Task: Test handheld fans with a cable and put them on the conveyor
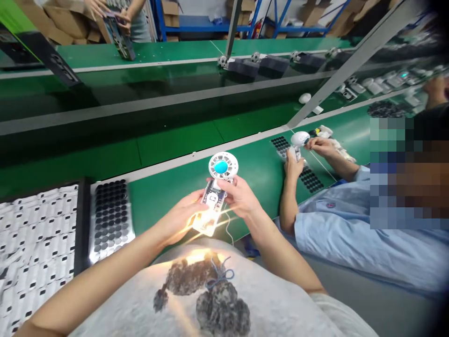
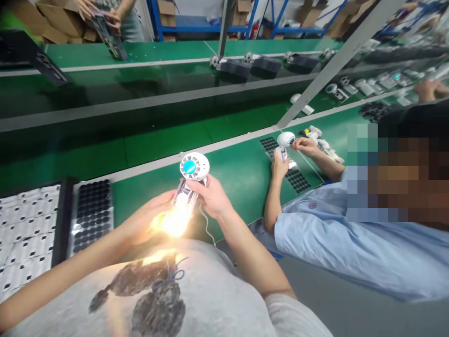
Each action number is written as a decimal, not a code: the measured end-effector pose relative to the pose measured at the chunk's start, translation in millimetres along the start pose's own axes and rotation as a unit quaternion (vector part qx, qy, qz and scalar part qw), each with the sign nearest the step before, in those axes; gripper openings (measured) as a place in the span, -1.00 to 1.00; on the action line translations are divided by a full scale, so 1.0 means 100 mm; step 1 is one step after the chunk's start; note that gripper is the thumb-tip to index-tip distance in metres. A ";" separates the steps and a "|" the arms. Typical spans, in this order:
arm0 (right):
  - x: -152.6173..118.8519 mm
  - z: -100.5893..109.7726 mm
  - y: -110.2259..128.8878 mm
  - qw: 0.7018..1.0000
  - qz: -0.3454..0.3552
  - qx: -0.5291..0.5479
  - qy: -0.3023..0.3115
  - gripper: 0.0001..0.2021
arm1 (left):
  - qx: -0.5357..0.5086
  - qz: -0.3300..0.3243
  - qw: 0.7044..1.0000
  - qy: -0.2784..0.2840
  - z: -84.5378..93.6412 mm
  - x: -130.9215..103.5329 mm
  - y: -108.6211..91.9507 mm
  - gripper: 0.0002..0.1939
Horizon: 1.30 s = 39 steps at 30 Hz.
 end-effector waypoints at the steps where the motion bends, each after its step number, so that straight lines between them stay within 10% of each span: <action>1: -0.01 -0.01 0.01 1.000 0.002 -0.001 0.005 -0.68 | 0.001 -0.002 1.000 -0.004 -0.01 0.00 0.01 -0.54; 24: 0.03 0.07 0.04 0.997 -0.020 -0.004 0.068 -0.63 | -0.025 -0.016 0.999 -0.013 -0.13 0.17 0.14 -0.50; 31: -0.03 0.26 0.05 0.977 0.046 -0.200 0.054 -0.63 | -0.048 -0.041 0.994 -0.091 -0.01 0.30 0.06 -0.75; 39: -0.33 0.20 -0.01 0.950 0.096 -0.290 0.058 -0.83 | -0.025 0.020 0.992 -0.126 0.16 0.29 0.14 -0.46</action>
Point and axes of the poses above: each hand's wrist, its own x-axis towards the middle knuckle, its own z-axis out of the back of the hand, y = z × x, the point moved 9 cm from there along x, towards the middle knuckle, and after that the axes turned 1 degree about x, right-handed, at the moved point
